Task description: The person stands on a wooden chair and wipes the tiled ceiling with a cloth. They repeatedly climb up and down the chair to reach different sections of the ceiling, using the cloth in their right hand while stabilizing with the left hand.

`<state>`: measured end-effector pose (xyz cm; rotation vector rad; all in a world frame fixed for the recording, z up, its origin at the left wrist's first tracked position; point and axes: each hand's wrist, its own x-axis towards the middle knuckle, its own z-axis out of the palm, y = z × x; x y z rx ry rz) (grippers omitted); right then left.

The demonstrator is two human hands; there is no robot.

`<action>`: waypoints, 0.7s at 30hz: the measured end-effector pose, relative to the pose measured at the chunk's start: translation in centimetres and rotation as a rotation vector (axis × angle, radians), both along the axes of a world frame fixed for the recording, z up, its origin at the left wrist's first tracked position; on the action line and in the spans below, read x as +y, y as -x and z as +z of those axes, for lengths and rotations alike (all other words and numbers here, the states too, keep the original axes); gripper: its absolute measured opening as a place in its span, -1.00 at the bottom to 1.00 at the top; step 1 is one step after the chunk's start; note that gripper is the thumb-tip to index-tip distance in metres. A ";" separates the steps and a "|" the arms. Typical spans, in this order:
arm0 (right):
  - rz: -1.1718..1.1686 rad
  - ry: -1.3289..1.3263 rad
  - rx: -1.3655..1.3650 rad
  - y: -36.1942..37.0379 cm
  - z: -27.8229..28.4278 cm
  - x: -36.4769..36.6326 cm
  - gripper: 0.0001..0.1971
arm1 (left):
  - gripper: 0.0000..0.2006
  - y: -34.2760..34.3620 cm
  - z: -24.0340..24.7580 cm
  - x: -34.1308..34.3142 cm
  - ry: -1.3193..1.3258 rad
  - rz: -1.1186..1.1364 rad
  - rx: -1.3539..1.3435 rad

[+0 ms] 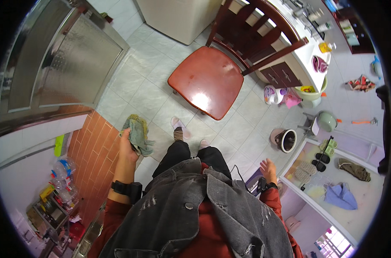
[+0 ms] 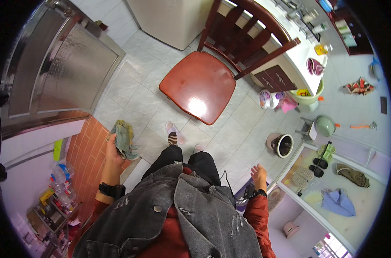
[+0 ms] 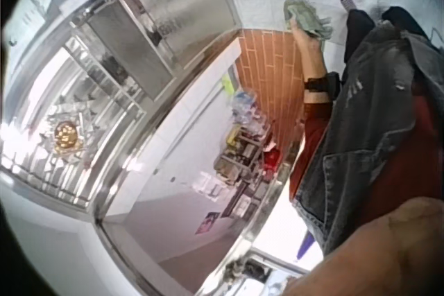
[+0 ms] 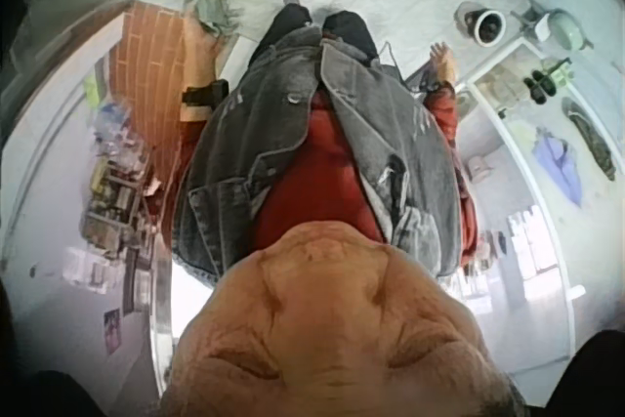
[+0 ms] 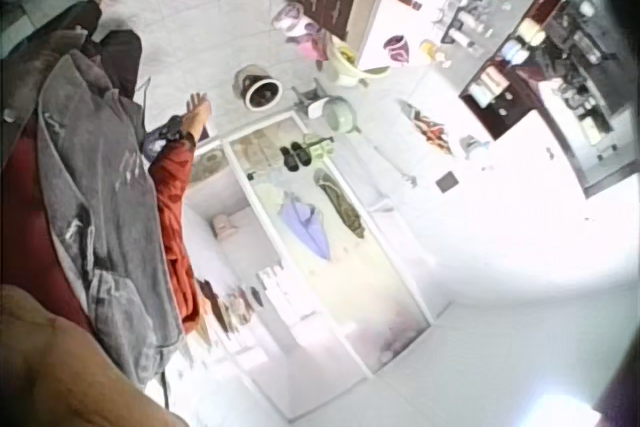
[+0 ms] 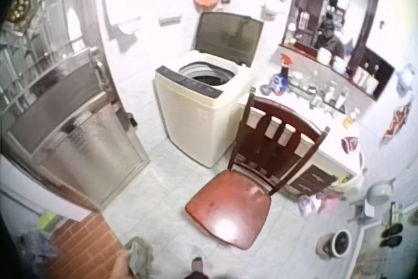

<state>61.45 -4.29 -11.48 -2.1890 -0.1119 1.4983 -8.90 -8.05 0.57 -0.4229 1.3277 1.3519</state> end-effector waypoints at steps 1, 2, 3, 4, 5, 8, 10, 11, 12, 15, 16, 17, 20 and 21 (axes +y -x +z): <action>0.128 -0.105 -0.060 2.0 1.6 2.7 -0.43 | -0.55 0.9 -0.2 -0.5 -0.015 0.080 -0.019; 0.173 -0.139 -0.066 4.3 2.9 5.5 -0.44 | -0.55 1.6 -0.4 -1.0 -0.033 0.159 -0.038; 0.224 -0.183 -0.072 6.7 4.3 8.4 -0.44 | -0.56 2.2 -0.6 -1.2 -0.058 0.230 -0.051; 0.283 -0.236 -0.077 9.0 5.7 11.1 -0.44 | -0.58 2.7 -0.5 -1.9 -0.080 0.236 -0.019; 0.317 -0.258 -0.065 11.5 6.8 13.5 -0.45 | -0.58 3.2 -0.5 -2.5 -0.096 0.255 -0.057; 0.456 -0.318 0.013 17.6 9.4 19.1 -0.45 | -0.60 3.8 -0.9 -4.2 -0.137 0.315 -0.097; 0.566 -0.361 0.050 20.2 10.6 22.1 -0.44 | -0.60 3.9 -1.6 -5.2 -0.104 0.337 -0.135; 0.561 -0.397 0.037 21.0 11.2 23.6 -0.42 | -0.61 4.1 -1.9 -5.6 -0.076 0.330 -0.130; 0.557 -0.435 0.019 21.5 11.8 25.3 -0.41 | -0.61 4.1 -2.4 -5.8 -0.059 0.360 -0.138; 0.419 -0.611 -0.081 21.8 14.3 30.9 -0.35 | -0.49 4.0 -3.0 -6.3 -0.113 0.354 -0.053; 0.401 -0.694 -0.114 21.5 15.5 32.9 -0.33 | -0.50 3.9 -2.9 -6.3 -0.132 0.360 -0.066; 0.347 -0.759 -0.136 21.3 16.6 34.8 -0.31 | -0.52 3.6 -2.6 -6.2 -0.142 0.359 -0.043; 0.511 -0.891 -0.334 20.7 20.4 41.0 -0.38 | -0.53 1.8 -1.2 -5.4 -0.196 0.314 0.076; 0.573 -0.919 -0.424 20.7 21.4 43.3 -0.41 | -0.53 0.8 -0.7 -4.9 -0.170 0.363 0.052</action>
